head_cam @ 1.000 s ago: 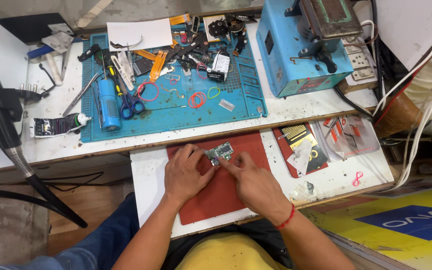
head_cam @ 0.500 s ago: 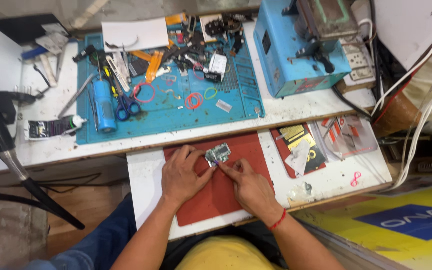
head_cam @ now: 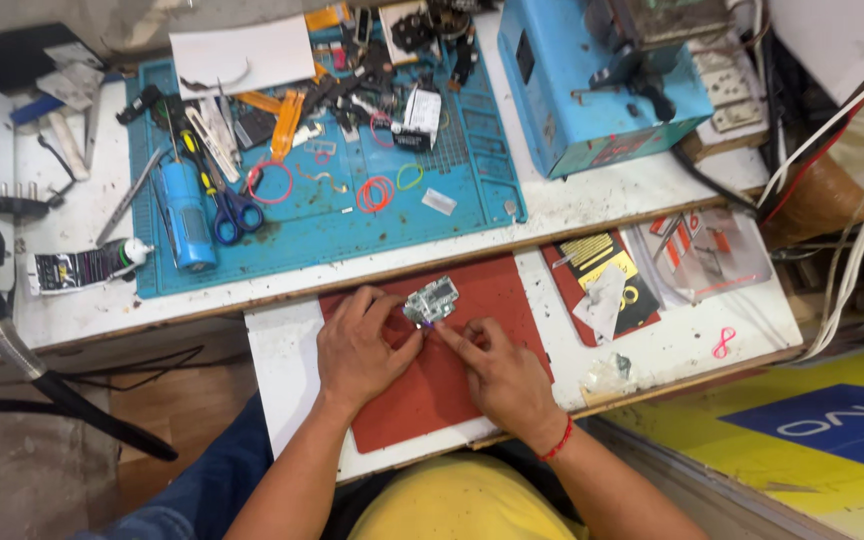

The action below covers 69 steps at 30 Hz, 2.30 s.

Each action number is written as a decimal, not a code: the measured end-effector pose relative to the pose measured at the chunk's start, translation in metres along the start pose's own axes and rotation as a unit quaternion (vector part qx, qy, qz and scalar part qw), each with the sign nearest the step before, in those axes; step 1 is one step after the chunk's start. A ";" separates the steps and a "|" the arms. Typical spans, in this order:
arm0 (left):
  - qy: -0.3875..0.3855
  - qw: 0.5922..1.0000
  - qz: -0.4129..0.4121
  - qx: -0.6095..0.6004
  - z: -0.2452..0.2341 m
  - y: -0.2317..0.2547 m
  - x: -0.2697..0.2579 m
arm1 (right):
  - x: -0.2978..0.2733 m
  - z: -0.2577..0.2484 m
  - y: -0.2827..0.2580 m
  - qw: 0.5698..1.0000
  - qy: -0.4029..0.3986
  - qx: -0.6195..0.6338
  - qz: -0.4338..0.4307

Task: The person uses a small tool to scrape or clean the surface of a small electronic circuit board placed on a red mat. The person repeatedly works on the same small area of the board, occasionally adjusting their grip or the board's position.

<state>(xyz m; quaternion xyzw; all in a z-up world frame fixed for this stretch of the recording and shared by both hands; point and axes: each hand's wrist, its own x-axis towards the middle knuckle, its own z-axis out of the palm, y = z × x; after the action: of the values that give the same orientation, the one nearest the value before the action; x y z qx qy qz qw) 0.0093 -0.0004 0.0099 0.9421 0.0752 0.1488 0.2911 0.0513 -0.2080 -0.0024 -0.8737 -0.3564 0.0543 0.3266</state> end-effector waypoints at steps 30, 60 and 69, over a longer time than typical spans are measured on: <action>-0.009 1.000 0.016 0.001 0.001 -0.004 -0.004 | -0.001 0.005 0.001 1.000 0.008 0.001 0.012; 0.000 1.000 0.026 -0.015 -0.001 -0.002 0.001 | -0.003 0.006 0.005 0.999 0.029 0.034 0.010; -0.003 1.000 0.002 -0.003 0.001 -0.001 0.005 | 0.008 0.003 -0.005 0.996 0.033 -0.038 0.072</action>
<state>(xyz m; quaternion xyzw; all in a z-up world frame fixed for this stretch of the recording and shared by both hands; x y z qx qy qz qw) 0.0143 0.0010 0.0102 0.9418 0.0717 0.1471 0.2938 0.0533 -0.1984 -0.0012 -0.9103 -0.2834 0.0350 0.2996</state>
